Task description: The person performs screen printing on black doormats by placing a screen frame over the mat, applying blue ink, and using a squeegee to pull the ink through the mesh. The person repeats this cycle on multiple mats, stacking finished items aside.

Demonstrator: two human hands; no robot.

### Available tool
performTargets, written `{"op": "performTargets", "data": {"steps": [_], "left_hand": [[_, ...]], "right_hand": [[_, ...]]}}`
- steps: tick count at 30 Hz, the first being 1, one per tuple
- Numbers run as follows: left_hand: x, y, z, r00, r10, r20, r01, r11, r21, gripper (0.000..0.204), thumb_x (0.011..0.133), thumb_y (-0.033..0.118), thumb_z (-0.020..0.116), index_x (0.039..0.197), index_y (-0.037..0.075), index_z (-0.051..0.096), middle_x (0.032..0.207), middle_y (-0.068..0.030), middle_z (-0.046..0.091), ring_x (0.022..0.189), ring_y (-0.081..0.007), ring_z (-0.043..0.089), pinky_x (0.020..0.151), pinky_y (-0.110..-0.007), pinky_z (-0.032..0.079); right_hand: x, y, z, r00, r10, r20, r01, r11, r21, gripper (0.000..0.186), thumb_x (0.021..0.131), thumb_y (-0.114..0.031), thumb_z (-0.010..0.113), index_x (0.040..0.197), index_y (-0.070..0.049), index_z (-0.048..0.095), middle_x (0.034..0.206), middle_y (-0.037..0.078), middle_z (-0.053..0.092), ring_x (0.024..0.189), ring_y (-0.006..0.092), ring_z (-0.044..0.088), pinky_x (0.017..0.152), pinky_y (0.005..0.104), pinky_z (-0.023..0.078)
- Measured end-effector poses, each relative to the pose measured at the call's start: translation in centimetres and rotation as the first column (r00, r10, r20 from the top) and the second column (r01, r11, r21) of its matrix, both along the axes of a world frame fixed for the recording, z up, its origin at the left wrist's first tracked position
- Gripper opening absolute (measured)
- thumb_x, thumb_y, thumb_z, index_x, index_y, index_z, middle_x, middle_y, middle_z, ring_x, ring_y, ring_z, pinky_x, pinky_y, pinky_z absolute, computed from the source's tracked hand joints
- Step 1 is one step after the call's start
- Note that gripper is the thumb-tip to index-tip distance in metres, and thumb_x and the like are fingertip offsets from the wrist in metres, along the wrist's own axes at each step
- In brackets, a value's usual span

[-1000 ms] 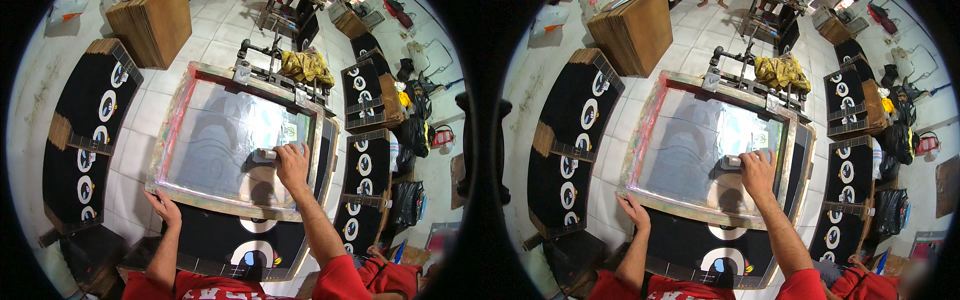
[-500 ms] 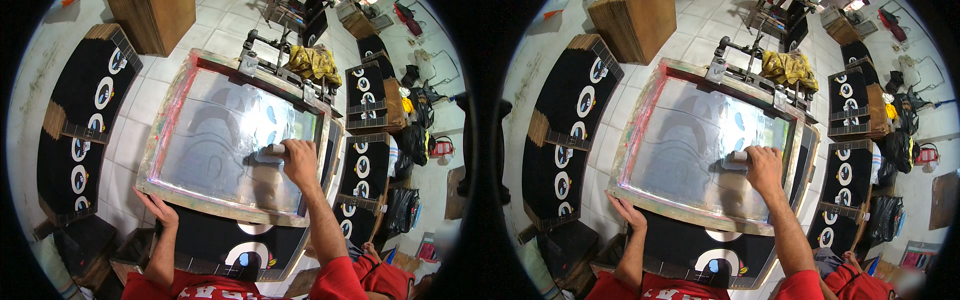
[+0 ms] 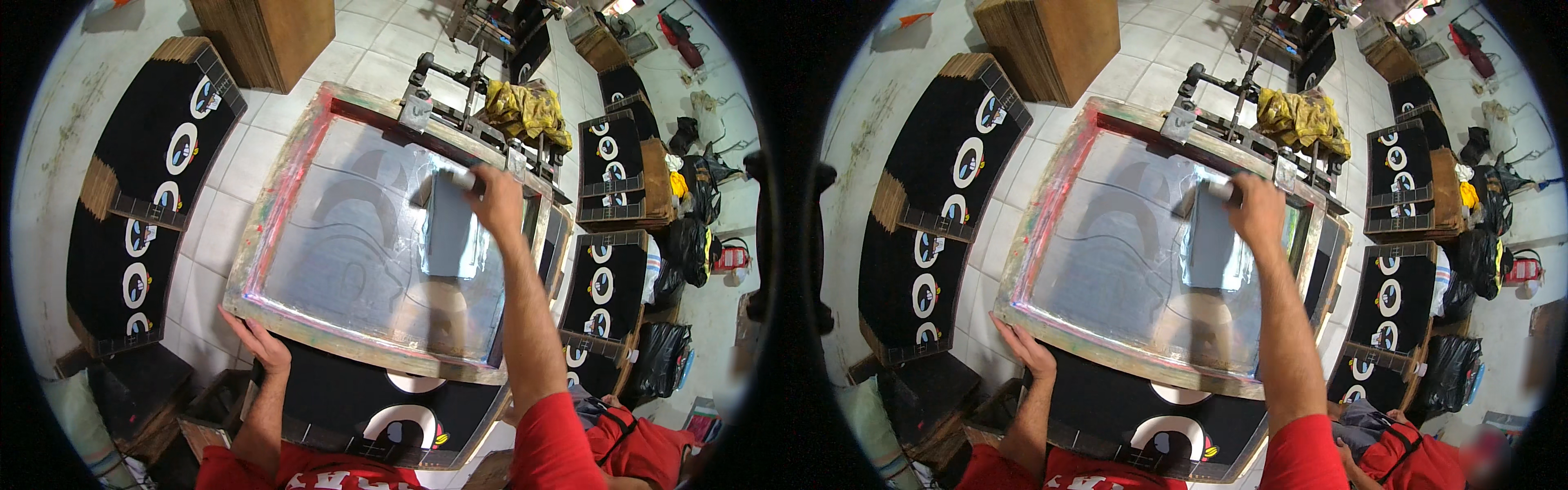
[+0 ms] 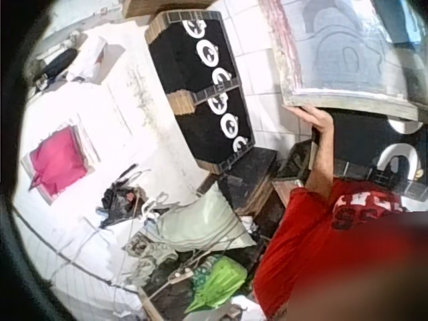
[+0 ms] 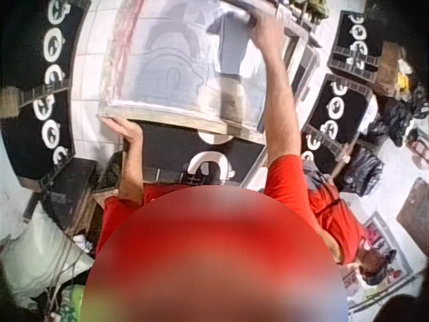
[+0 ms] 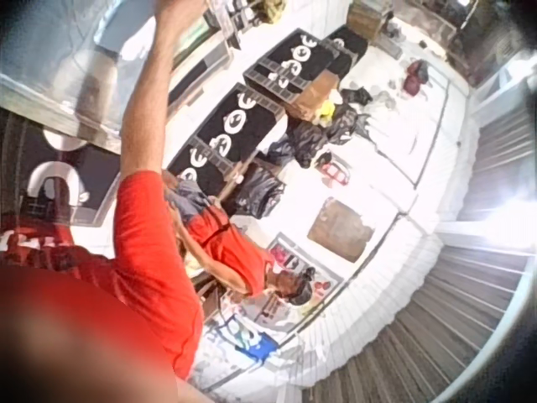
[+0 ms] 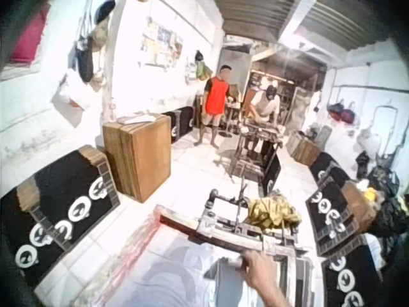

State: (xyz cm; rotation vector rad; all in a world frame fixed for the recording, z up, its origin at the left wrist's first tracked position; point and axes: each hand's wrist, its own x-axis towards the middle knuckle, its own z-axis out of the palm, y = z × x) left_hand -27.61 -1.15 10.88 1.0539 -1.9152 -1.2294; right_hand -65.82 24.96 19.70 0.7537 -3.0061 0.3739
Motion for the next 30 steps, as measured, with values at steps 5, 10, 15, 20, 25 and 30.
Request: {"op": "performTargets", "data": {"steps": [5, 10, 15, 20, 25, 30], "left_hand": [[0.1, 0.0, -0.1, 1.0, -0.002, 0.003, 0.002, 1.0, -0.007, 0.063, 0.112, 0.022, 0.032, 0.163, -0.007, 0.009, 0.167, -0.0299, 0.016, 0.154, -0.037, 0.024, 0.125, -0.044, 0.022], [0.2, -0.1, -0.6, 0.999, 0.015, -0.03, -0.016, 1.0, -0.015, 0.062, 0.112, 0.02, 0.035, 0.162, -0.007, 0.012, 0.165, -0.0329, 0.021, 0.152, -0.0395, 0.03, 0.122, -0.045, 0.027], [0.4, -0.8, 1.3, 0.995, 0.043, -0.094, -0.037, 0.997, 0.07, 0.056, 0.112, 0.021, 0.038, 0.161, -0.002, 0.023, 0.151, -0.029, 0.041, 0.125, -0.0322, 0.052, 0.107, -0.039, 0.041], [-1.9, -2.2, 10.1, 0.92, 0.028, -0.392, 0.014, 0.995, 0.103, 0.055, 0.11, 0.021, 0.04, 0.159, -0.002, 0.03, 0.127, -0.0181, 0.057, 0.101, -0.0215, 0.057, 0.087, -0.033, 0.05], [-6.9, -5.7, 24.2, 0.83, -0.26, -0.494, 0.351, 0.931, 0.1, 0.058, 0.11, 0.019, 0.046, 0.16, 0.001, 0.022, 0.109, -0.0128, 0.065, 0.092, -0.0164, 0.06, 0.085, -0.032, 0.052], [-3.5, -9.3, 36.3, 0.504, -0.542, -0.673, 0.808, 0.571, 0.145, 0.03, 0.096, 0.005, 0.063, 0.125, -0.001, 0.055, 0.107, -0.012, 0.069, 0.099, -0.015, 0.065, 0.087, -0.03, 0.051]], "right_hand": [[11.9, 1.9, -0.7, 0.985, -0.067, -0.159, 0.047, 0.991, -0.126, 0.043, 0.072, 0.007, 0.072, 0.11, -0.012, 0.072, 0.105, 0.007, 0.071, 0.103, 0.0315, 0.061, 0.091, 0.0435, 0.046], [20.7, 3.4, 1.2, 0.953, -0.227, -0.199, 0.16, 0.939, -0.304, 0.049, 0.072, 0.01, 0.063, 0.117, -0.008, 0.071, 0.123, 0.009, 0.071, 0.121, 0.0342, 0.059, 0.104, 0.0471, 0.045], [29.2, 3.5, 4.2, 0.915, -0.352, -0.198, 0.246, 0.874, -0.42, 0.053, 0.068, 0.008, 0.057, 0.117, -0.006, 0.07, 0.128, 0.01, 0.069, 0.124, 0.0367, 0.056, 0.108, 0.0474, 0.044], [30.7, 3.4, 10.2, 0.836, -0.303, -0.458, 0.066, 0.883, -0.464, 0.041, 0.076, 0.005, 0.06, 0.115, -0.003, 0.07, 0.12, 0.015, 0.071, 0.119, 0.0349, 0.061, 0.107, 0.0484, 0.045], [22.1, 4.2, 20.1, 0.665, -0.316, -0.677, -0.031, 0.894, -0.448, 0.03, 0.092, 0.003, 0.062, 0.122, -0.001, 0.067, 0.119, 0.016, 0.07, 0.114, 0.0339, 0.065, 0.103, 0.0452, 0.049], [12.1, 6.0, 27.2, 0.636, -0.395, -0.663, 0.033, 0.872, -0.488, 0.034, 0.098, -0.019, 0.071, 0.127, -0.001, 0.068, 0.121, 0.018, 0.072, 0.11, 0.0323, 0.07, 0.096, 0.0401, 0.055]]}}
